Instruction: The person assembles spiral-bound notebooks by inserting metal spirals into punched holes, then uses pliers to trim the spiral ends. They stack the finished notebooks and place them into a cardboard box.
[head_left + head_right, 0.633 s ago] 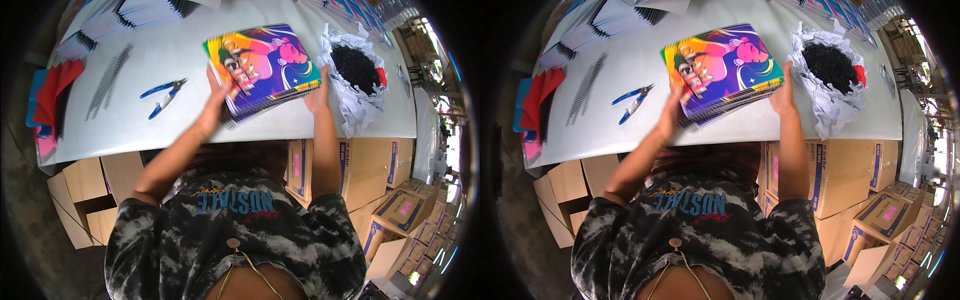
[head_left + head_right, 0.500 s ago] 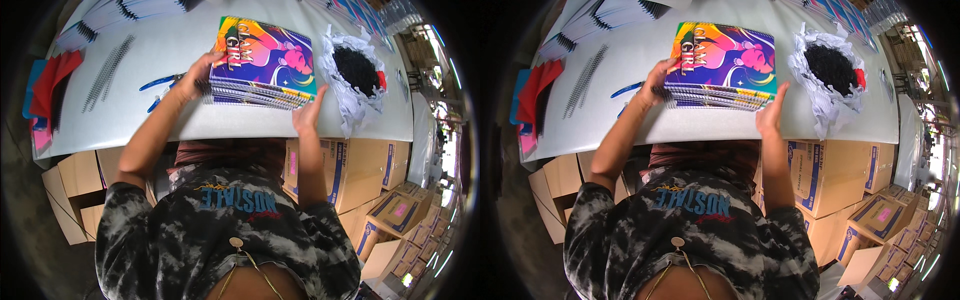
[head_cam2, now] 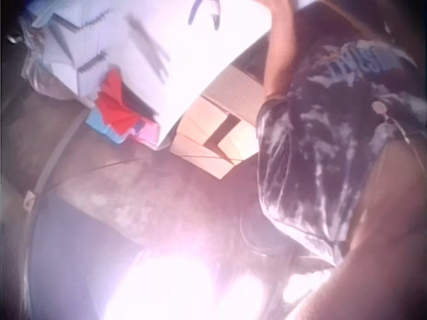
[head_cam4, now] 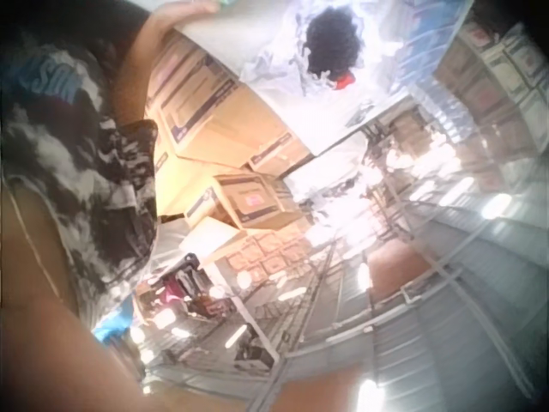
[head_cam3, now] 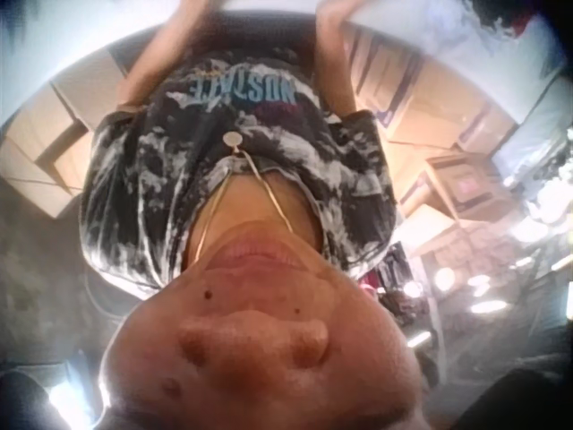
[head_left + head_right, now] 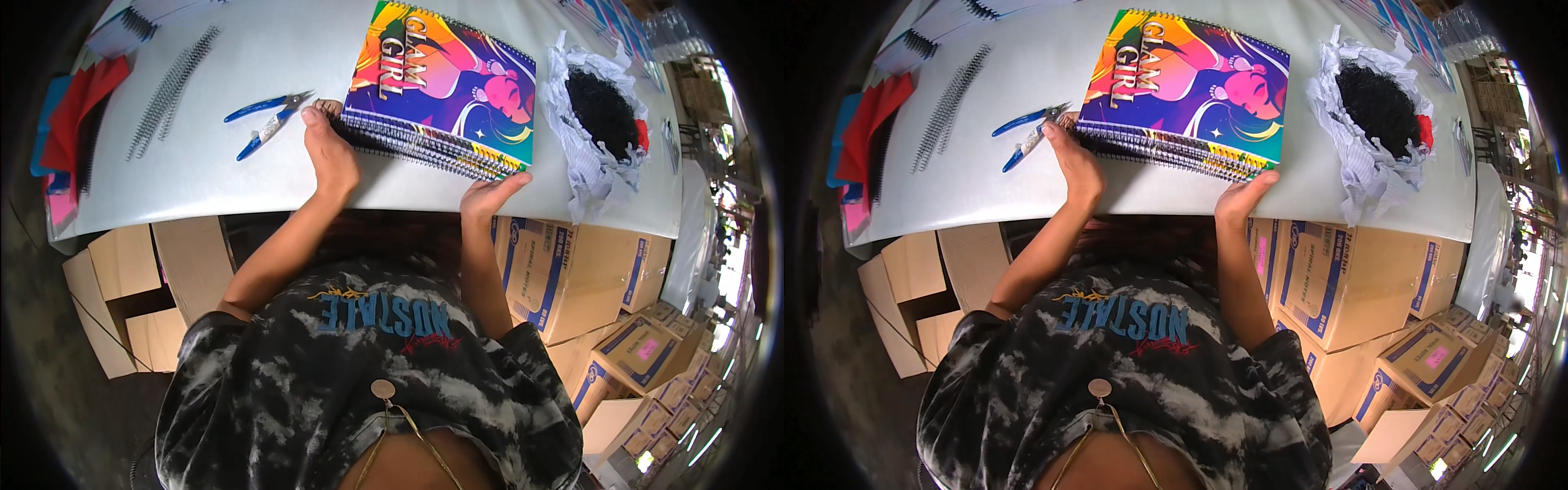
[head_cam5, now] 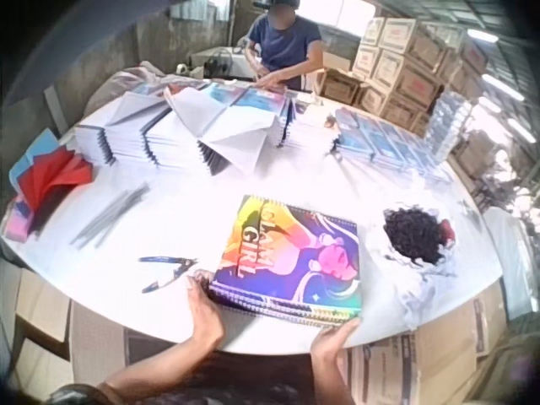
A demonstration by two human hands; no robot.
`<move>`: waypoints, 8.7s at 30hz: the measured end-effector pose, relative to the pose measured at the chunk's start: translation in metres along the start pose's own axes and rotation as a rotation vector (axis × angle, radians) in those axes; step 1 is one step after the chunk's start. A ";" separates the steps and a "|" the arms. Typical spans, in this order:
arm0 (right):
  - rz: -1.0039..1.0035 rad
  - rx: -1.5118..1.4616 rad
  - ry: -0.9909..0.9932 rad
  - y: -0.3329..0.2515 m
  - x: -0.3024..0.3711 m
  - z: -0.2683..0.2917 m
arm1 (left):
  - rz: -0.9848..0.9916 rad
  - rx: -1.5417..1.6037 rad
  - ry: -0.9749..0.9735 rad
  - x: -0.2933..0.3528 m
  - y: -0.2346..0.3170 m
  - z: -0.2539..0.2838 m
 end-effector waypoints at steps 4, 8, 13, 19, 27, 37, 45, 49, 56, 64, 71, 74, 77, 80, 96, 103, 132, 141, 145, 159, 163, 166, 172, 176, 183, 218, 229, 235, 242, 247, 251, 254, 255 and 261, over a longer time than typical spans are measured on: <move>-0.069 -0.057 -0.032 -0.011 -0.003 -0.012 | 0.007 0.194 0.027 -0.006 -0.007 -0.012; -0.086 0.005 0.085 -0.019 0.015 -0.028 | -0.052 0.211 0.190 -0.028 -0.008 -0.028; 0.043 0.202 0.143 -0.024 0.021 -0.041 | -0.035 0.067 0.102 -0.041 -0.013 -0.025; -0.009 0.233 0.088 -0.020 0.010 -0.038 | -0.062 0.109 0.109 -0.035 -0.012 -0.023; 0.340 0.082 -0.058 -0.037 -0.007 -0.044 | -0.480 0.168 0.171 -0.030 0.025 -0.022; 0.240 -0.036 -0.127 -0.030 -0.004 -0.038 | -0.387 0.150 0.107 -0.035 0.024 -0.018; -0.156 -0.119 -0.088 -0.014 0.006 -0.016 | -0.033 0.066 0.117 -0.035 -0.002 -0.026; -0.091 -0.109 -0.026 -0.004 0.012 -0.018 | -0.104 -0.014 0.084 -0.058 -0.008 -0.037; -0.049 -0.143 0.018 0.011 0.020 -0.028 | -0.094 -0.019 0.044 -0.075 -0.004 -0.045; 0.063 -0.098 0.033 -0.007 0.015 -0.049 | -0.343 0.104 0.156 -0.059 0.012 -0.027; 0.652 0.166 -0.263 -0.104 0.008 -0.096 | -0.760 -1.230 -0.206 -0.067 0.020 0.076; 0.934 0.497 -0.713 -0.138 0.010 -0.162 | -0.896 -1.200 -0.351 -0.059 0.012 0.090; 1.043 0.804 -1.144 -0.125 0.021 -0.225 | -0.438 -0.873 -0.261 -0.056 0.021 0.090; 1.089 1.280 -1.554 -0.079 0.038 -0.267 | 0.395 -0.050 -0.228 -0.048 0.032 0.089; 0.791 1.769 -2.007 0.000 0.042 -0.284 | 1.297 0.599 -0.553 0.009 0.003 0.024; 0.742 1.687 -2.033 0.017 0.035 -0.284 | 1.228 0.553 -0.559 -0.001 0.003 0.019; 0.881 1.543 -2.023 0.024 0.038 -0.292 | 1.035 0.202 -0.630 -0.017 0.013 0.030; 0.904 1.529 -2.031 0.031 0.037 -0.292 | 0.987 0.229 -0.706 -0.017 0.019 0.027; 0.607 1.502 -1.959 0.016 0.037 -0.291 | 1.022 0.304 -0.681 -0.018 0.014 0.029; 0.860 1.599 -2.098 -0.012 0.030 -0.300 | 0.999 0.233 -0.629 -0.014 0.032 0.021; 0.891 1.585 -1.948 -0.017 0.022 -0.290 | 0.946 0.211 -0.649 -0.012 0.031 0.027; 0.899 1.502 -1.816 -0.029 0.018 -0.285 | 0.941 0.225 -0.684 -0.010 0.038 0.025; 0.819 1.288 -1.825 -0.017 0.010 -0.284 | 0.920 0.243 -0.665 -0.016 0.035 0.018; 0.779 1.066 -1.865 -0.015 0.004 -0.283 | 0.956 0.321 -0.674 -0.018 0.030 0.025; 0.733 1.138 -1.808 -0.010 0.010 -0.288 | 0.911 0.296 -0.715 -0.016 0.040 0.023; 0.459 1.015 -1.711 -0.034 0.009 -0.288 | 0.850 0.272 -0.695 -0.023 0.060 0.027; 0.372 0.972 -1.754 -0.032 0.007 -0.291 | 0.984 0.489 -0.828 -0.033 0.052 0.029; 0.303 0.936 -1.731 -0.026 0.005 -0.292 | 0.858 0.240 -0.687 -0.017 0.074 0.025; 0.484 0.900 -1.724 -0.016 0.009 -0.299 | 1.028 0.473 -0.778 -0.031 0.065 0.029; 0.567 0.650 -1.648 0.015 0.004 -0.302 | 0.853 0.315 -0.668 -0.017 0.086 0.032; 0.265 0.433 -1.421 0.005 -0.001 -0.300 | 0.750 0.608 -0.637 -0.066 0.060 0.048; 0.034 0.388 -1.271 -0.012 -0.012 -0.286 | 0.619 0.628 -0.476 -0.095 0.025 0.045; -0.010 0.332 -1.247 -0.017 -0.011 -0.288 | 0.602 0.660 -0.567 -0.110 0.006 0.053; -0.708 -0.088 -0.970 -0.017 -0.025 -0.286 | 0.673 0.837 -0.623 -0.110 -0.001 0.052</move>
Point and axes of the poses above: each hand's wrist, its own x-axis away from the middle knuckle, its own z-axis out of the back of the hand, y = z × x, the point moved 2 cm from there along -x, towards the middle knuckle, and after that the axes turned 15 degrees about y, right-handed, at the moved point
